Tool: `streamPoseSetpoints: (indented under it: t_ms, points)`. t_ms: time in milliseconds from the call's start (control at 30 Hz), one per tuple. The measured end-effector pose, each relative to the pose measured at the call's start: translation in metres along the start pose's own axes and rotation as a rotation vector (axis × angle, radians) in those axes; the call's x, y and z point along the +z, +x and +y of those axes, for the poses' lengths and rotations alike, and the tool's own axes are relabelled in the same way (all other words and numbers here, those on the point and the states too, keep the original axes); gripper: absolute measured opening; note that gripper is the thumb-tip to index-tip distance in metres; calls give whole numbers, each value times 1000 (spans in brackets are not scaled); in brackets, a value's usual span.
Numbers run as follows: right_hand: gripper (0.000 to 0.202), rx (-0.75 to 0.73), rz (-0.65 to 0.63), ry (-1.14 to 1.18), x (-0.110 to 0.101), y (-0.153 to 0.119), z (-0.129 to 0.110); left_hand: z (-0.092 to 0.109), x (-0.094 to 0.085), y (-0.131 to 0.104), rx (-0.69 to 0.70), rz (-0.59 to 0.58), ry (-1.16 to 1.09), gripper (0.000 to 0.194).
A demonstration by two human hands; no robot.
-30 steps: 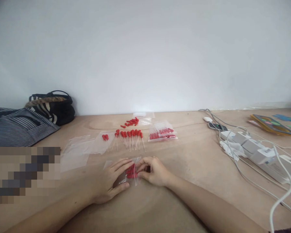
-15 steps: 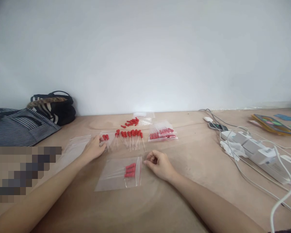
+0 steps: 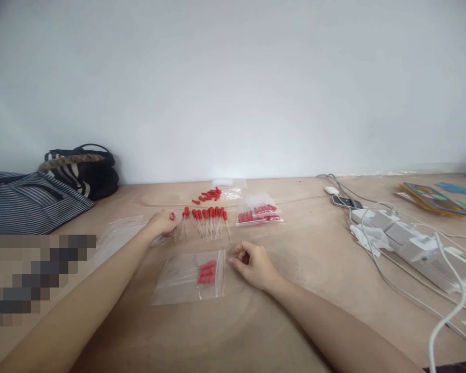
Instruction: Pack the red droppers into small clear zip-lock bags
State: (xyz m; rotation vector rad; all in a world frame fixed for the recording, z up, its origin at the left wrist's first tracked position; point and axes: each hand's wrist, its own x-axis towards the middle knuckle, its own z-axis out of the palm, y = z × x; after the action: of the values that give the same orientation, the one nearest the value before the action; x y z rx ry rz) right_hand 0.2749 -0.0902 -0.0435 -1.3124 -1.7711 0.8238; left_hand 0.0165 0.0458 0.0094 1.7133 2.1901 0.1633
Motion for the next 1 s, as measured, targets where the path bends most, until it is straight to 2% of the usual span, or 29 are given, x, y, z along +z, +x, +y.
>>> streamPoseSetpoints:
  t_ms: [200,333,400,467,533,633,700,767,800,867,933,1000]
  points:
    - [14,-6,24,21,1,0,3,-12,-9,-13,121,-112,-235,26]
    - [22,-35,108,61,-1,4,3,-12,-11,-49,348,-261,-428,10]
    - [38,-53,120,169,-3,7,0,-5,-6,-72,480,-404,-489,10]
    - [58,-31,49,347,-5,10,-3,6,3,-93,587,-566,-513,16]
    - [64,50,-89,514,-7,12,-7,17,12,-108,671,-696,-513,17]
    - [54,192,-272,655,-5,11,-13,31,23,-118,797,-837,-505,14]
    - [45,252,-314,697,-5,10,-15,37,27,-119,865,-881,-481,13]
    - [38,290,-304,706,-7,10,-15,37,28,-120,912,-803,-461,11]
    - [36,303,-289,702,-10,10,-14,36,28,-121,935,-701,-446,11]
    - [33,324,-240,692,-21,10,-8,28,26,-124,993,-425,-396,15]
    - [31,327,-180,690,-36,12,2,14,25,-126,1061,-192,-306,26]
    - [29,319,-141,669,-51,13,13,-1,27,-128,1121,-111,-202,45]
